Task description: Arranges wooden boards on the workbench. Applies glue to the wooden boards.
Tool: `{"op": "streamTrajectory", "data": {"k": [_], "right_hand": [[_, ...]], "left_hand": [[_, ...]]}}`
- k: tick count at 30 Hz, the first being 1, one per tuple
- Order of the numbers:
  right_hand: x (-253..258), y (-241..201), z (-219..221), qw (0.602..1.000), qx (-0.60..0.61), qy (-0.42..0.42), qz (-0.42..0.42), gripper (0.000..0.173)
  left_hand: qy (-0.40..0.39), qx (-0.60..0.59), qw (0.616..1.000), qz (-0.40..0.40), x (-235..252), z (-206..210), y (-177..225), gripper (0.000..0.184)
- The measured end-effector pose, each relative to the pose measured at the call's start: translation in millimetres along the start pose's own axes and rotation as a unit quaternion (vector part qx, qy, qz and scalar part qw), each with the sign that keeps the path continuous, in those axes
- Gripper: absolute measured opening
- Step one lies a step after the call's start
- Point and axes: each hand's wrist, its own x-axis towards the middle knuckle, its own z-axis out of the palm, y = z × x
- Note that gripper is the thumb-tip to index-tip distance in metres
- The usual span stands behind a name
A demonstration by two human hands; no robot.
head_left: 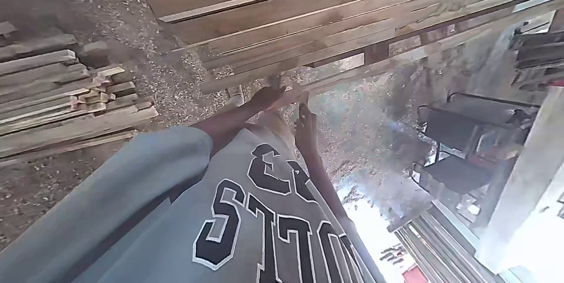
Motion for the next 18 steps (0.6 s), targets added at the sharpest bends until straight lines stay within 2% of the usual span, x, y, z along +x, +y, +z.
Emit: {"op": "streamTrajectory", "data": {"k": [3, 5, 7, 10, 12, 13, 14, 15, 16, 17, 18], "right_hand": [[-12, -6, 39, 0.987, -0.136, -0.031, 0.083, 0.057], [-26, -21, 27, 0.982, -0.146, -0.052, 0.108, 0.057], [-31, -33, 2, 0.987, -0.12, -0.034, 0.106, 0.053], [0, -47, -17, 0.989, -0.064, -0.023, 0.134, 0.05], [-8, -66, -7, 0.98, -0.097, -0.087, 0.151, 0.045], [-13, -82, -4, 0.974, -0.126, -0.125, 0.141, 0.048], [-18, -92, -1, 0.969, -0.154, -0.153, 0.118, 0.05], [-27, -94, 1, 0.965, -0.168, -0.176, 0.103, 0.052], [-37, -87, -1, 0.963, -0.168, -0.188, 0.091, 0.051], [-42, -80, -6, 0.964, -0.173, -0.184, 0.082, 0.051], [-39, -73, -12, 0.964, -0.193, -0.169, 0.071, 0.052]], "left_hand": [[-0.007, -0.084, 0.996, -0.024, 3, 1, -6, 0.056], [0.006, -0.137, 0.989, -0.058, 3, -2, -3, 0.071], [0.007, -0.16, 0.985, -0.072, -2, -2, 0, 0.076], [0.022, -0.165, 0.985, -0.04, -3, -1, -4, 0.072], [0.107, -0.13, 0.984, 0.047, -26, 10, -3, 0.064], [0.139, -0.088, 0.984, 0.062, -45, -8, 14, 0.054], [-0.061, -0.083, 0.993, -0.059, -67, -69, 52, 0.044], [-0.111, -0.104, 0.981, -0.118, -72, -86, 64, 0.044], [-0.071, -0.115, 0.986, -0.096, -67, -65, 51, 0.05], [0.118, -0.128, 0.985, -0.016, -45, -9, 17, 0.065], [0.111, -0.166, 0.98, -0.012, -22, 5, -2, 0.076]]}}
